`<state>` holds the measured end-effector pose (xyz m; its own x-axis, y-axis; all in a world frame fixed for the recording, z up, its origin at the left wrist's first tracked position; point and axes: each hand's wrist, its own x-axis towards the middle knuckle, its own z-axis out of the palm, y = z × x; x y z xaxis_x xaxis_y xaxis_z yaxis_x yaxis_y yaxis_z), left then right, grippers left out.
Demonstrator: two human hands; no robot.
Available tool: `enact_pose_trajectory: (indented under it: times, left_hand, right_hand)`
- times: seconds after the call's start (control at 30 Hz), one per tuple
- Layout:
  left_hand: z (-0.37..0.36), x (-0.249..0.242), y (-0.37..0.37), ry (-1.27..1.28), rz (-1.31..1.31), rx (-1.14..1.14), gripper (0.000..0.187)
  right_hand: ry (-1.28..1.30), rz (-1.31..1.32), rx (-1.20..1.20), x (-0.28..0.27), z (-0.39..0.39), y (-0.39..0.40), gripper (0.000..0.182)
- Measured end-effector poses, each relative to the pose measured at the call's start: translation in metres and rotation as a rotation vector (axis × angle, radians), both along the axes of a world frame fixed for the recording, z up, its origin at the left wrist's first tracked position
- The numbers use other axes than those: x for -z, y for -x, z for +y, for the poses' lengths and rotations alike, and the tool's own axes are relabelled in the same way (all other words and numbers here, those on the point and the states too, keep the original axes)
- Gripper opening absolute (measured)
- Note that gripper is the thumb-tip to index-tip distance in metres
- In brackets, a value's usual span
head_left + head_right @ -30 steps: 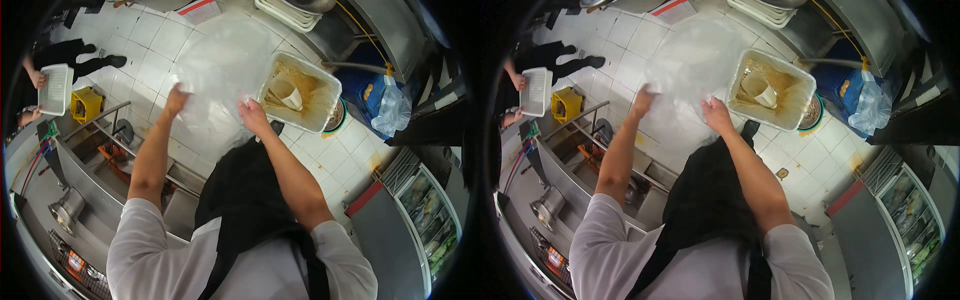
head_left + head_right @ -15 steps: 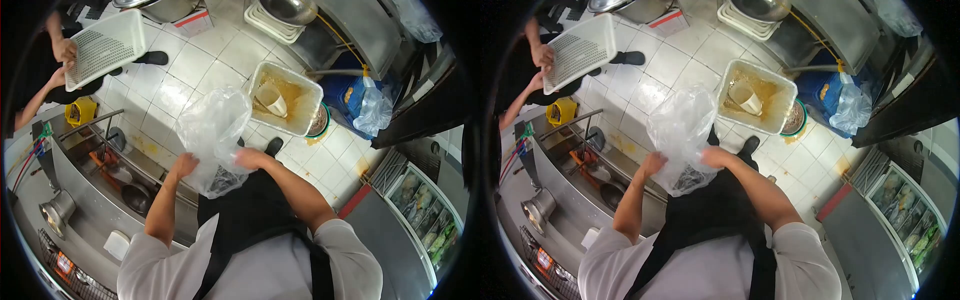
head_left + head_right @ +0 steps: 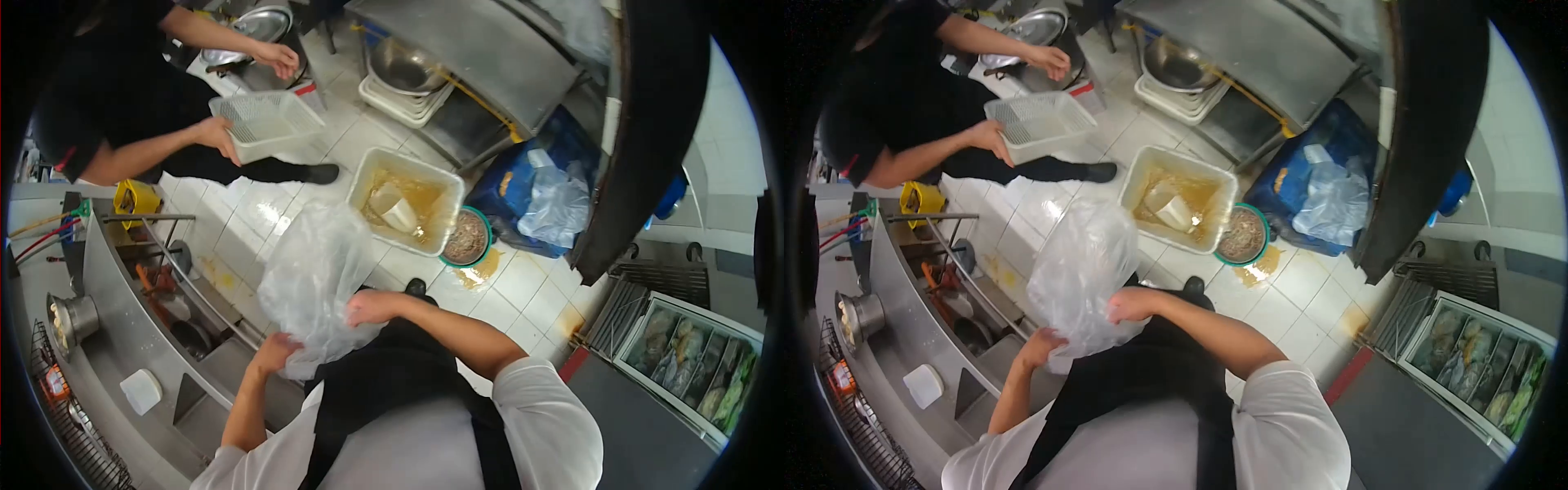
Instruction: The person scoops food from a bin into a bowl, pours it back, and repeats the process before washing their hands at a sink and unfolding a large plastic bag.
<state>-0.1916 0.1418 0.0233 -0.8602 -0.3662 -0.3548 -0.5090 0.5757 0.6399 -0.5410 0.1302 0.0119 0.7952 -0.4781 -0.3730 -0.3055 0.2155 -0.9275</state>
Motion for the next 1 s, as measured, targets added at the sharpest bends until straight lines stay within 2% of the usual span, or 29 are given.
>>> enact_pose_trajectory:
  times: [0.03, 0.1, 0.17, 0.2, 0.27, 0.3, 0.4, 0.43, 0.5, 0.53, 0.57, 0.6, 0.63, 0.67, 0.7, 0.73, 0.77, 0.8, 0.83, 0.87, 0.9, 0.93, 0.97, 1.0]
  left_hand:
    - [0.018, -0.017, 0.005, -0.076, -0.020, -0.209, 0.026]
    - [0.031, -0.056, 0.028, -0.384, -0.012, -0.748, 0.024]
    - [0.050, -0.092, 0.068, -0.881, 0.026, -1.403, 0.022]
    - [0.060, -0.094, 0.072, -0.854, 0.095, -1.422, 0.022]
    - [0.070, -0.077, 0.079, -0.797, 0.255, -1.448, 0.021]
    - [0.078, -0.067, 0.069, -0.764, 0.294, -1.366, 0.023]
    - [0.100, -0.025, 0.007, -0.646, 0.421, -1.639, 0.027]
    - [0.101, -0.058, 0.012, -0.798, 0.609, -1.639, 0.032]
    - [0.096, -0.108, 0.021, -0.970, 0.721, -1.752, 0.036]
    - [0.099, -0.119, 0.020, -1.044, 0.791, -1.817, 0.038]
    - [0.112, -0.104, -0.008, -1.057, 0.815, -1.967, 0.044]
    - [0.132, -0.073, -0.037, -0.924, 0.855, -2.035, 0.045]
    - [0.148, -0.032, -0.068, -0.768, 0.924, -2.097, 0.046]
    - [0.160, -0.021, -0.090, -0.623, 0.961, -2.172, 0.047]
    - [0.172, -0.033, -0.092, -0.607, 1.050, -2.206, 0.047]
    - [0.170, -0.038, -0.085, -0.597, 1.138, -2.217, 0.047]
    - [0.161, -0.045, -0.083, -0.617, 1.207, -2.211, 0.047]
    - [0.157, -0.053, -0.087, -0.595, 1.276, -2.164, 0.046]
    - [0.155, -0.058, -0.091, -0.595, 1.323, -2.116, 0.046]
    - [0.155, -0.063, -0.091, -0.610, 1.352, -2.080, 0.045]
    - [0.151, -0.078, -0.076, -0.560, 1.283, -2.062, 0.045]
    - [0.141, -0.098, -0.060, -0.509, 1.224, -2.063, 0.045]
    - [0.130, -0.112, -0.046, -0.530, 1.099, -2.084, 0.046]
    - [0.129, -0.112, -0.035, -0.540, 0.902, -2.085, 0.047]
  right_hand:
    - [0.048, -0.032, 0.025, -0.006, 0.008, 0.001, 0.024]
    - [0.143, -0.107, 0.069, -0.014, 0.029, -0.009, 0.024]
    - [0.131, -0.246, 0.010, -0.018, 0.036, -0.028, 0.025]
    - [0.116, -0.318, -0.020, -0.020, 0.042, -0.039, 0.026]
    - [0.115, -0.301, -0.093, -0.044, 0.042, -0.051, 0.024]
    - [0.109, -0.299, -0.129, -0.053, 0.044, -0.054, 0.023]
    - [0.113, -0.403, -0.063, -0.050, 0.046, -0.045, 0.023]
    - [0.051, -0.314, 0.047, -0.048, 0.050, -0.033, 0.025]
    - [-0.104, -0.221, 0.158, -0.040, 0.059, 0.006, 0.025]
    - [-0.020, -0.165, 0.183, -0.009, 0.073, 0.022, 0.028]
    - [-0.019, -0.090, 0.182, 0.023, 0.091, 0.042, 0.030]
    - [0.155, 0.022, 0.189, 0.056, 0.117, 0.065, 0.033]
    - [0.264, 0.402, 0.112, 0.025, 0.119, 0.091, 0.031]
    - [0.392, 0.617, -0.021, 0.091, 0.148, 0.120, 0.028]
    - [0.514, 0.824, -0.178, 0.156, 0.175, 0.149, 0.028]
    - [0.481, 0.848, -0.206, 0.221, 0.204, 0.194, 0.034]
    - [0.370, 1.046, -0.372, 0.190, 0.201, 0.209, 0.035]
    - [0.343, 1.170, -0.194, 0.213, 0.222, 0.232, 0.037]
    - [0.191, 1.177, -0.061, 0.191, 0.218, 0.239, 0.036]
    - [0.021, 1.183, 0.061, 0.142, 0.217, 0.241, 0.036]
    - [-0.022, 1.279, 0.153, 0.165, 0.226, 0.248, 0.033]
    - [-0.082, 1.273, 0.095, 0.151, 0.215, 0.243, 0.033]
    - [-0.088, 1.306, 0.061, 0.139, 0.202, 0.232, 0.042]
    - [0.032, 1.297, 0.113, 0.117, 0.189, 0.218, 0.060]
